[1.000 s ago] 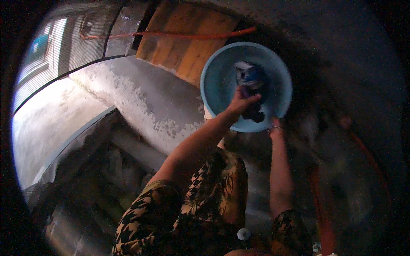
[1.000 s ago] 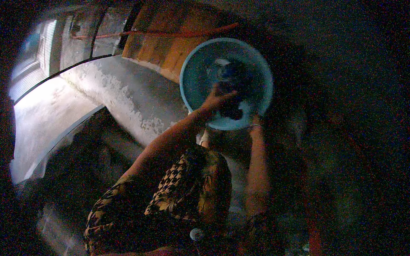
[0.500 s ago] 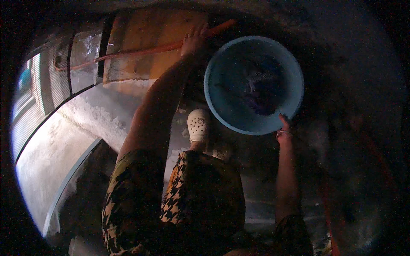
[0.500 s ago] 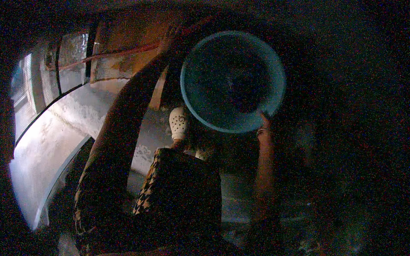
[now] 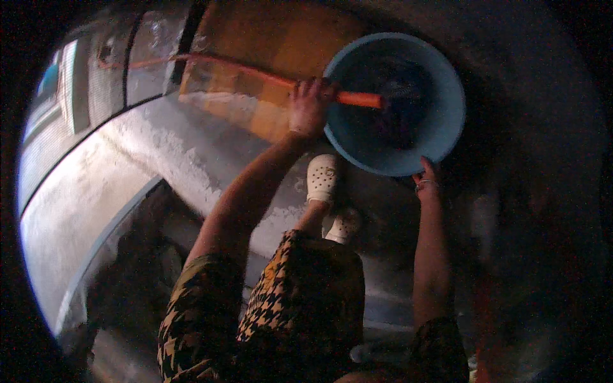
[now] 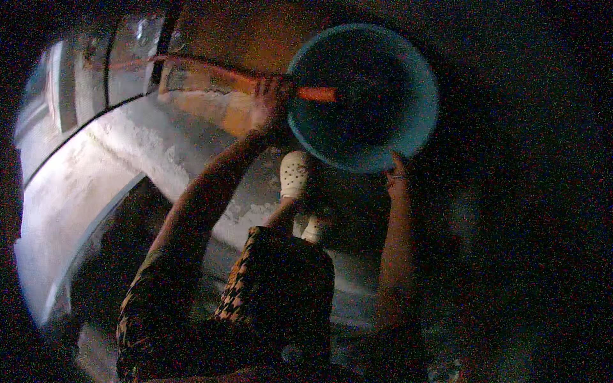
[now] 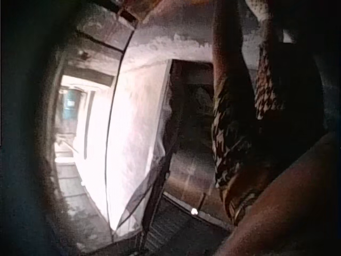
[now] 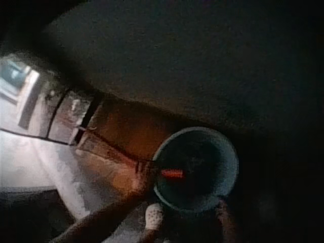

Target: The person washes blue and purple items of clothing by hand in a blue plastic bucket of soapy water, wrings them out, and then continues washing a striped item under a running hose in the same bucket.

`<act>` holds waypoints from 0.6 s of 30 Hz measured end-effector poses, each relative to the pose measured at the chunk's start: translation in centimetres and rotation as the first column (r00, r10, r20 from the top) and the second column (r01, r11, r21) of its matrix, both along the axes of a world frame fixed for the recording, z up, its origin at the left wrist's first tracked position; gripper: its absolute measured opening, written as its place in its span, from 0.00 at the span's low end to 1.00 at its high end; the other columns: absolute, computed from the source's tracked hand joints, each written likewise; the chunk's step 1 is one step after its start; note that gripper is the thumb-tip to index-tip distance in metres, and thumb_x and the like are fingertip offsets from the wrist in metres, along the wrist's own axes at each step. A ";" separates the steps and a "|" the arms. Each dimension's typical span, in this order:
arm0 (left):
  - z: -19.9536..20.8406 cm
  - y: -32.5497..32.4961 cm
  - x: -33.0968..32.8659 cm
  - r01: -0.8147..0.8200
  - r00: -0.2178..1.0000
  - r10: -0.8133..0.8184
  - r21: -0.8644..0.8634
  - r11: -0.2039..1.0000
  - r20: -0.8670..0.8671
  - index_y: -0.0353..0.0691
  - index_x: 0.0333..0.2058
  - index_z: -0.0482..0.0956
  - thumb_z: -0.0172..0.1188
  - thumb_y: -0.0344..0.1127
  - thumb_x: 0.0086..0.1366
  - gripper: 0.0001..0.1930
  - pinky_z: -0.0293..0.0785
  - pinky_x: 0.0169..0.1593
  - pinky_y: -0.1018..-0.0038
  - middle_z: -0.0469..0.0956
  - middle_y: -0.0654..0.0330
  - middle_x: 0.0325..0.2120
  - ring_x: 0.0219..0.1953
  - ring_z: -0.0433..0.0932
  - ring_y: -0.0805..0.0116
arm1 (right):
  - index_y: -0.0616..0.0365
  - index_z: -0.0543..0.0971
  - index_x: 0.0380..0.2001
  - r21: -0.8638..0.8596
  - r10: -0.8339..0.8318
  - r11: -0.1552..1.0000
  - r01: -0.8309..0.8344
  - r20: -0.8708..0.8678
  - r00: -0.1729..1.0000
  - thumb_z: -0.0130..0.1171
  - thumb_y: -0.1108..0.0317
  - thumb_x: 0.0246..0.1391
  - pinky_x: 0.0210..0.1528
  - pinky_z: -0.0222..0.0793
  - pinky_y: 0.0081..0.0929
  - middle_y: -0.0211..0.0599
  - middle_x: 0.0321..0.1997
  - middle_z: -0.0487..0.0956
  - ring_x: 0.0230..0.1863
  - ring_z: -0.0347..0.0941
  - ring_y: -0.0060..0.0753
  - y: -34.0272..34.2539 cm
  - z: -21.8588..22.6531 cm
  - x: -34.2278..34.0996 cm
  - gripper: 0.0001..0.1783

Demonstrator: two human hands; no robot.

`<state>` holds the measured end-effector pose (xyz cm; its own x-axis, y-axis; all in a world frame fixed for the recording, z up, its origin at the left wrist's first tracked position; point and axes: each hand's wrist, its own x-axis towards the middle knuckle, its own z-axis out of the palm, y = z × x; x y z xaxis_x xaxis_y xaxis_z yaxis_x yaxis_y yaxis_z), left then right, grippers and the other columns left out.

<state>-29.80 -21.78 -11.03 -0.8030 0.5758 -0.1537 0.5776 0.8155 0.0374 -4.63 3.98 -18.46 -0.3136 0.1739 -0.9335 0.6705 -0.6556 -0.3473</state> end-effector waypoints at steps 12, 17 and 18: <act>24.5 -32.9 26.2 -0.725 0.665 0.738 -0.137 0.675 0.115 0.51 0.39 0.74 0.52 0.30 0.46 0.18 0.57 0.52 0.64 0.63 0.62 0.49 0.52 0.59 0.57 | 0.45 0.54 0.55 0.104 0.385 0.900 -0.423 0.266 0.884 0.49 0.59 0.51 0.14 0.59 0.23 0.31 0.21 0.65 0.16 0.59 0.21 -3.7 19.5 17.8 0.28; 40.8 -46.0 36.5 -0.843 -0.051 0.987 -0.536 0.038 0.150 0.46 0.42 0.68 0.51 0.40 0.51 0.18 0.66 0.44 0.64 0.66 0.51 0.41 0.43 0.68 0.56 | 0.54 0.68 0.32 0.415 0.722 0.455 -0.788 0.346 0.599 0.49 0.63 0.48 0.14 0.58 0.28 0.32 0.22 0.68 0.16 0.63 0.28 -1.4 32.9 11.4 0.09; 41.0 -46.4 35.6 -0.907 -0.101 0.963 -0.421 0.014 0.250 0.46 0.45 0.66 0.53 0.42 0.51 0.21 0.66 0.44 0.62 0.65 0.47 0.42 0.42 0.69 0.52 | 0.55 0.69 0.30 0.469 0.842 0.340 -0.815 0.235 0.486 0.49 0.64 0.48 0.15 0.58 0.28 0.32 0.22 0.68 0.17 0.63 0.26 2.6 33.8 8.1 0.08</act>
